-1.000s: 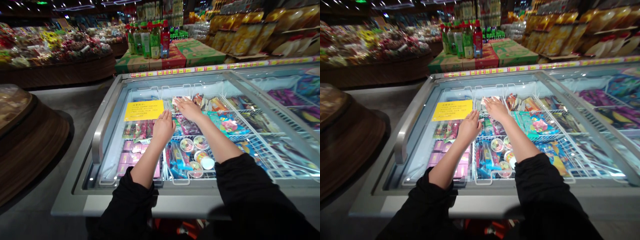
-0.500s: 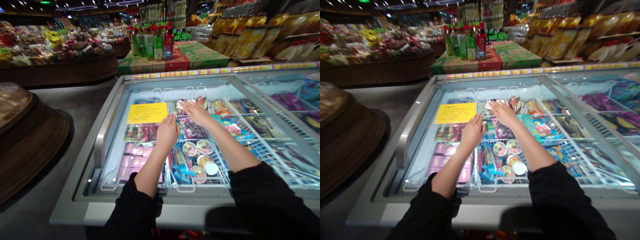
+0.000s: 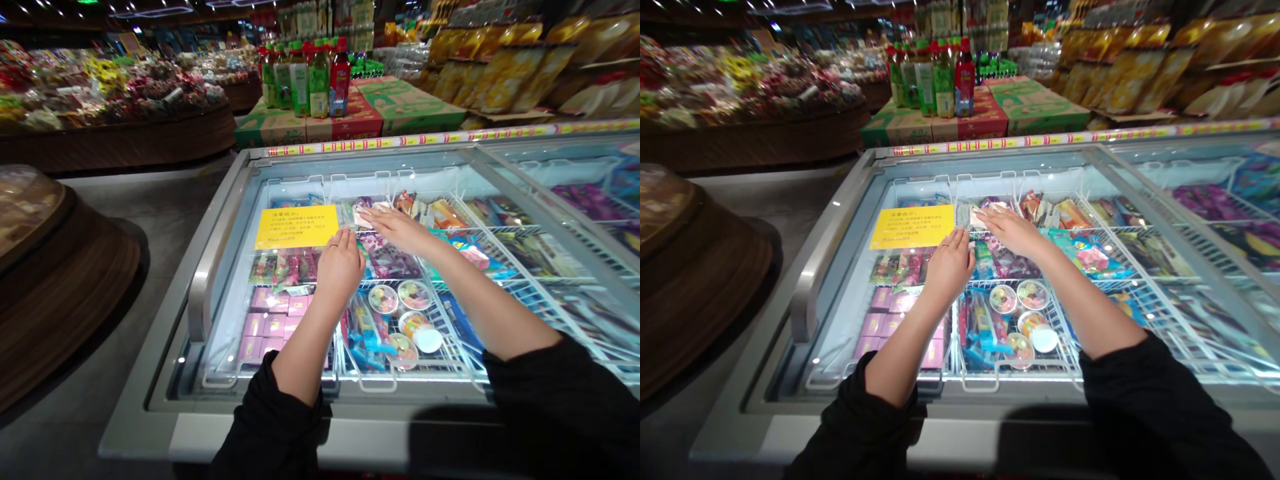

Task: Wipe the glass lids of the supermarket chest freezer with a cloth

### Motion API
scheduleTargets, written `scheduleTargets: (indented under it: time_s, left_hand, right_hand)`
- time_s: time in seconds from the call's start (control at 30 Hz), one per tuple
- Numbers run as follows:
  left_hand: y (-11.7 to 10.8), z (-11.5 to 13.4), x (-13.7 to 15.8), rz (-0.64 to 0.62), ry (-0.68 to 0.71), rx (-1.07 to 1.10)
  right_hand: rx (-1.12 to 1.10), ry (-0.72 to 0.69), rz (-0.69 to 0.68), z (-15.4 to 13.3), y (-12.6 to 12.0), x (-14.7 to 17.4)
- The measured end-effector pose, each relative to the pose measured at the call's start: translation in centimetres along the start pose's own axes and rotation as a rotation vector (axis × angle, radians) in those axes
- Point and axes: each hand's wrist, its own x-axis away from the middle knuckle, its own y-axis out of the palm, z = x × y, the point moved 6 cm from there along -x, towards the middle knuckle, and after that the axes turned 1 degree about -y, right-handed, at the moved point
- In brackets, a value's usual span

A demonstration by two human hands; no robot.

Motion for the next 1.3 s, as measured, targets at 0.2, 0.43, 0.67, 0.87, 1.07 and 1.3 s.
scheduleTargets:
  time_s: [0.2, 0.43, 0.67, 0.87, 1.07, 1.3]
  left_hand:
    - [-0.1, 0.1, 0.0, -0.005, 0.002, -0.017]
    - [0.0, 0.0, 0.0, 0.017, -0.001, -0.024]
    - [0.1, 0.1, 0.0, -0.005, 0.002, -0.034]
    - [0.0, 0.1, 0.0, -0.01, 0.0, -0.028]
    - [0.1, 0.1, 0.0, 0.008, 0.003, -0.028]
    - [0.1, 0.1, 0.0, 0.015, 0.001, -0.03]
  right_hand:
    - [0.124, 0.156, 0.034, 1.1, 0.3, -4.2]
    - [0.015, -0.005, -0.019, 0.3, 0.6, -3.9]
    - [0.021, 0.074, 0.061, 2.6, 0.6, -4.5]
    - [0.079, 0.063, 0.047, 0.8, 1.3, -5.4]
    - [0.01, -0.075, -0.004, 0.4, 0.3, -0.2]
    - [0.141, 0.133, 0.071, 2.1, 0.0, -2.6]
